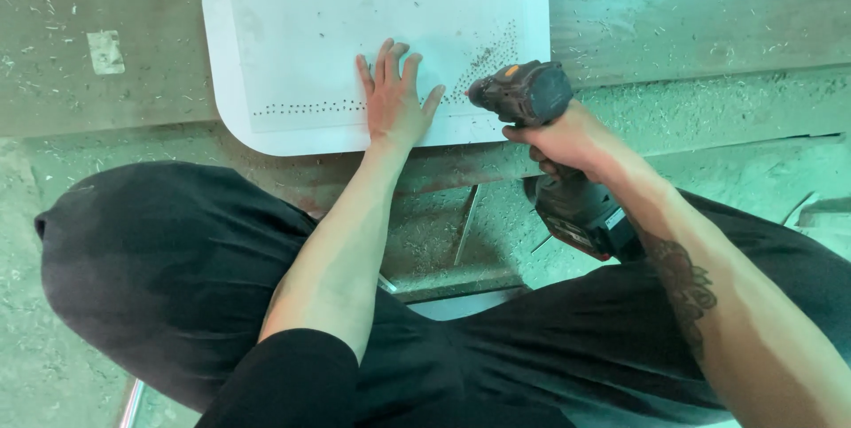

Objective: Drilling multiple holes into a panel using a template and a power drill

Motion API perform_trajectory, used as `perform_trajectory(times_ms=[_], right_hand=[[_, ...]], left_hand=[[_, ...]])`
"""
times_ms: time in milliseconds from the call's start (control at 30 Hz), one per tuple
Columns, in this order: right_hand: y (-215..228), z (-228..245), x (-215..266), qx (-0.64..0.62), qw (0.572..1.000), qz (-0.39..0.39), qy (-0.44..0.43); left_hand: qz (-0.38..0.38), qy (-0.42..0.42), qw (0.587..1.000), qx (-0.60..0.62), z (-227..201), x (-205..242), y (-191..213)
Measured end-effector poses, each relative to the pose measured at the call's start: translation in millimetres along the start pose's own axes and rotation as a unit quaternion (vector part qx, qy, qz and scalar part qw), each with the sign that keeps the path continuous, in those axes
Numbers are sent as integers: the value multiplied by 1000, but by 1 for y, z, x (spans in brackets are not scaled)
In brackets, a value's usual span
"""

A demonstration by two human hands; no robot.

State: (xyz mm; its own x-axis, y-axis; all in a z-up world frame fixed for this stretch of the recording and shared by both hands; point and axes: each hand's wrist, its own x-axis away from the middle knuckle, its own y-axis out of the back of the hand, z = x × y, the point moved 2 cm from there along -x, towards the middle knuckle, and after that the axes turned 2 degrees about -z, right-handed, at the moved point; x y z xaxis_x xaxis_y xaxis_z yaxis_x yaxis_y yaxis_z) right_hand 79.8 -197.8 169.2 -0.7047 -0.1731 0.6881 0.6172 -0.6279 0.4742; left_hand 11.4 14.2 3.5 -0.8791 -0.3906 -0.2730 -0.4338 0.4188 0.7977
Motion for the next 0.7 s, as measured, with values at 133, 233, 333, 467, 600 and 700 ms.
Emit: perform_trajectory(times_ms=[133,233,333,467,600,700], right_hand=[[-5,1,-8,2,1000,-12,5],[-7,7,-2,3,1000,-13,7],[-7,9,-5,-8,1000,-2,8],[-10,13,-3,-7,1000,5,6],[-11,16,-2,105,993,51,17],[-12,14,-3,108,993,45,8]], left_hand=[[-4,-2,1000,-7,1,1,0],[-4,2,1000,-2,6,1,-5],[-14,2,1000,9,-1,1,3],[8,13,1000,15,-2,1,3],[4,10,1000,7,-3,0,2],[3,11,1000,9,-3,0,3]])
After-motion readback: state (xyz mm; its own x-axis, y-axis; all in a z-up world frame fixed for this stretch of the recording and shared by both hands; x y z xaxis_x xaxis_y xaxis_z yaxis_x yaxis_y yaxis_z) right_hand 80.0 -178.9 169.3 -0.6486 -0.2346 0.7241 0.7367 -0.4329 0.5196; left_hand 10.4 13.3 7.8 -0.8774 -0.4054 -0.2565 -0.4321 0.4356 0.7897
